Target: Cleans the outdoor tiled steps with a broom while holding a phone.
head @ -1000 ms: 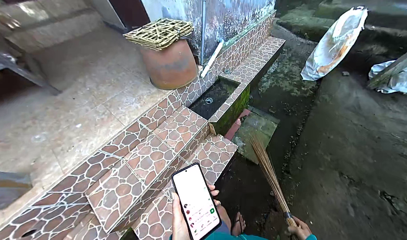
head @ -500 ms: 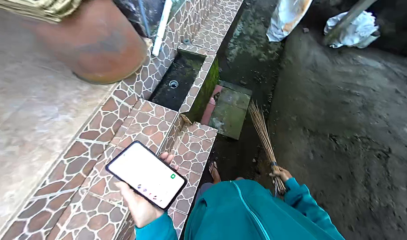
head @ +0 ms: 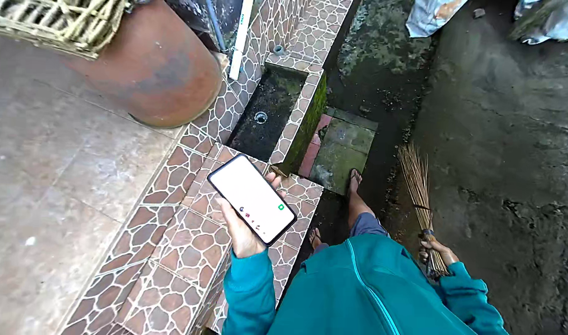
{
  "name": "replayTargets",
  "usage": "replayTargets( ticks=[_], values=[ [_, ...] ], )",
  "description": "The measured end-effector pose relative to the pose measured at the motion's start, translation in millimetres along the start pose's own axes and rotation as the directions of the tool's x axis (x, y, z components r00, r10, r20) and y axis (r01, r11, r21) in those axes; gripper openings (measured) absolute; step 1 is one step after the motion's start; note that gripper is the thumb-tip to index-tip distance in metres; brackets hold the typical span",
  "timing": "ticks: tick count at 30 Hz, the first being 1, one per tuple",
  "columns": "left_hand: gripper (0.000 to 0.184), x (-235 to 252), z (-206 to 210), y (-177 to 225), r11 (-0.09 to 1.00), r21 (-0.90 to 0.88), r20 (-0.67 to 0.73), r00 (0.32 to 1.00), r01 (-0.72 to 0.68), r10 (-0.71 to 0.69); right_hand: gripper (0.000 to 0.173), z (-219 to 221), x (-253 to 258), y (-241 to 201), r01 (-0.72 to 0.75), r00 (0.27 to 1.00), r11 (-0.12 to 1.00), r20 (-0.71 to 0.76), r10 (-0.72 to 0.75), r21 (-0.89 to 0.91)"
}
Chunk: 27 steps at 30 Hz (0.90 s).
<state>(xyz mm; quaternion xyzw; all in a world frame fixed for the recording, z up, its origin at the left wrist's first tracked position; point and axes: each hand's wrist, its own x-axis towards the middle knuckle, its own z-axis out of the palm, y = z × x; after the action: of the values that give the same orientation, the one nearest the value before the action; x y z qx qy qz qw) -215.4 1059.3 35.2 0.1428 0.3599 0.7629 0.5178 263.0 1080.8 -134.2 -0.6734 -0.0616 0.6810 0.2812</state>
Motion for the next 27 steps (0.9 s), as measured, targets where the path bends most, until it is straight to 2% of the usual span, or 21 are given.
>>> replayTargets(
  ticks=[4,9,13,15,17,20,22,25,27],
  values=[
    [0.089,61.5,37.8,-22.9,0.991,-0.126,0.035,0.999,0.033,-0.029,0.009,35.5,53.0,-74.7,-0.012,0.999,1.0,0.032,0.012,-0.007],
    [0.093,143.9,107.4,-41.6,0.954,-0.292,0.004,0.998,0.062,-0.064,0.01,100.1,113.8,-195.6,-0.027,0.998,0.995,0.051,0.032,-0.099],
    [0.083,202.8,171.1,-53.0,0.832,-0.534,0.155,0.985,0.147,-0.074,0.011,119.9,150.8,-283.7,-0.017,0.985,0.963,0.159,0.062,-0.268],
    [0.072,227.1,197.5,-59.1,0.758,-0.62,0.205,0.974,0.203,-0.094,0.019,120.3,166.4,-313.8,0.003,0.985,0.944,0.161,0.054,-0.331],
    [0.08,246.3,203.2,-68.6,0.691,-0.675,0.33,0.943,0.259,-0.031,0.027,125.4,174.8,-341.2,0.019,0.991,0.928,0.128,0.031,-0.371],
    [0.084,265.3,221.1,-72.3,0.624,-0.722,0.377,0.926,0.297,-0.005,0.028,137.5,177.3,-371.9,0.028,0.997,0.901,0.073,0.004,-0.433],
    [0.086,269.1,218.8,-75.4,0.675,-0.699,0.339,0.941,0.236,0.021,0.025,146.2,181.3,-383.7,0.04,0.998,0.888,0.058,-0.015,-0.458],
    [0.086,266.5,205.1,-79.3,0.818,-0.573,0.205,0.974,0.042,0.094,0.019,150.3,202.4,-392.3,0.036,0.996,0.885,0.089,0.006,-0.463],
    [0.086,271.1,192.1,-81.5,0.852,-0.521,0.15,0.978,-0.049,0.148,0.014,155.3,214.9,-396.5,0.019,0.992,0.89,0.116,0.038,-0.456]
  ],
)
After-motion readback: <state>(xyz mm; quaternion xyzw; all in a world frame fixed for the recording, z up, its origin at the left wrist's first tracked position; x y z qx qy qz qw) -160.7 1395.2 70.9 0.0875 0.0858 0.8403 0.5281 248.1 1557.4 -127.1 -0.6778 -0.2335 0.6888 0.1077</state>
